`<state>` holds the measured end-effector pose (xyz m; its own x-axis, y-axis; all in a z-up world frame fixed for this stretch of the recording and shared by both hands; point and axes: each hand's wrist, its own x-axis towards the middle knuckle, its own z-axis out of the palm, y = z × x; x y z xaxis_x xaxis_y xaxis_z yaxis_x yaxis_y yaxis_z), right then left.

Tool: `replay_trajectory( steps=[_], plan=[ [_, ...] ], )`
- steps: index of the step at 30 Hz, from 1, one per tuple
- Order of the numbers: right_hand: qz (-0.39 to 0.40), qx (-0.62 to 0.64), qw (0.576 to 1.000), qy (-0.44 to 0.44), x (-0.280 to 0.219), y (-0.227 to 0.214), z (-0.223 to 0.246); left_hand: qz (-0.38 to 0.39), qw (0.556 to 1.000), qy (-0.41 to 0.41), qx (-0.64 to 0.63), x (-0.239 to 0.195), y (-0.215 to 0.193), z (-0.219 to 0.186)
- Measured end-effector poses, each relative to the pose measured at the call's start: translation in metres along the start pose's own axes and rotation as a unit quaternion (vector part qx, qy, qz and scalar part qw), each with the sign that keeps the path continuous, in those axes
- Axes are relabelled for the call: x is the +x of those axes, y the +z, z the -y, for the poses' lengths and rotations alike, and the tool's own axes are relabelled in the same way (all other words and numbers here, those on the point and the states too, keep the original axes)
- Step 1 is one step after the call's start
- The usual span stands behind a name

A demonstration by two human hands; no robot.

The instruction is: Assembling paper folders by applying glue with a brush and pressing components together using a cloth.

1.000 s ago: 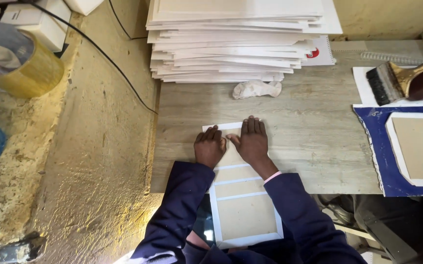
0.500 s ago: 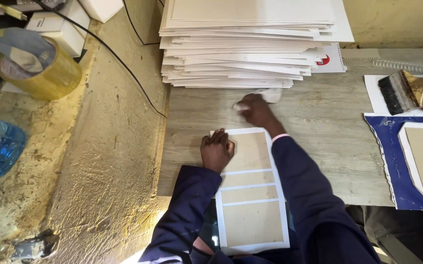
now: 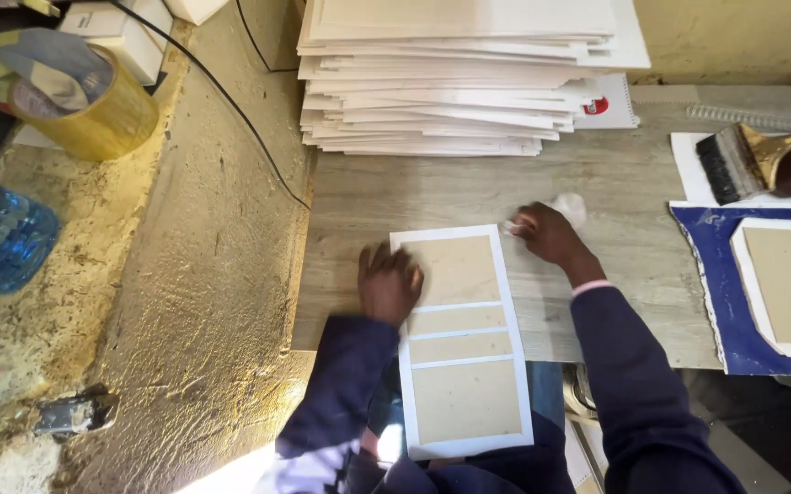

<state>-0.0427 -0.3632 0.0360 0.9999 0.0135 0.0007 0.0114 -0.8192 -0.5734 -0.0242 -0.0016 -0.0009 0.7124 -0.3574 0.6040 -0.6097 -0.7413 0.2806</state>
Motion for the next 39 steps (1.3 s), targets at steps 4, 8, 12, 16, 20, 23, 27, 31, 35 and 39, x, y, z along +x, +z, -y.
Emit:
replay_trajectory(
  steps=[4,8,12,16,20,23,27,31,35,39],
  plan=[
    [-0.071,-0.006,0.997,0.040,-0.035,-0.007,-0.021,0.109,0.976,-0.183,0.036,-0.068,-0.089,-0.036],
    [-0.107,-0.049,0.993,0.011,-0.048,0.007,-0.036,0.233,0.786,-0.497,-0.286,-0.116,-0.140,-0.065],
    [-0.134,-0.081,0.987,-0.026,-0.045,0.019,-0.056,0.127,0.511,-0.632,-0.568,-0.113,-0.126,-0.066],
    [-0.142,-0.126,0.982,0.014,-0.043,0.029,-0.064,0.121,0.566,-0.532,-0.618,-0.077,-0.109,-0.080],
    [-0.139,-0.156,0.976,0.065,-0.042,0.035,-0.065,0.079,0.637,-0.369,-0.672,-0.044,-0.066,-0.048],
    [-0.134,-0.158,0.977,0.057,-0.042,0.035,-0.064,0.133,0.737,-0.268,-0.607,0.045,-0.184,-0.058],
    [-0.177,-0.137,0.974,0.033,-0.049,0.036,-0.052,0.157,0.942,-0.065,-0.290,0.120,-0.299,-0.087],
    [-0.234,-0.145,0.961,0.028,-0.057,0.038,-0.042,0.141,0.980,0.121,-0.068,0.128,-0.265,-0.105],
    [-0.357,-0.063,0.929,0.074,-0.053,0.073,-0.090,0.191,0.954,0.220,0.072,0.058,-0.118,-0.086],
    [-0.541,0.078,0.833,0.084,-0.082,0.040,-0.092,0.295,0.937,0.166,-0.086,0.009,-0.059,-0.036]
  ],
)
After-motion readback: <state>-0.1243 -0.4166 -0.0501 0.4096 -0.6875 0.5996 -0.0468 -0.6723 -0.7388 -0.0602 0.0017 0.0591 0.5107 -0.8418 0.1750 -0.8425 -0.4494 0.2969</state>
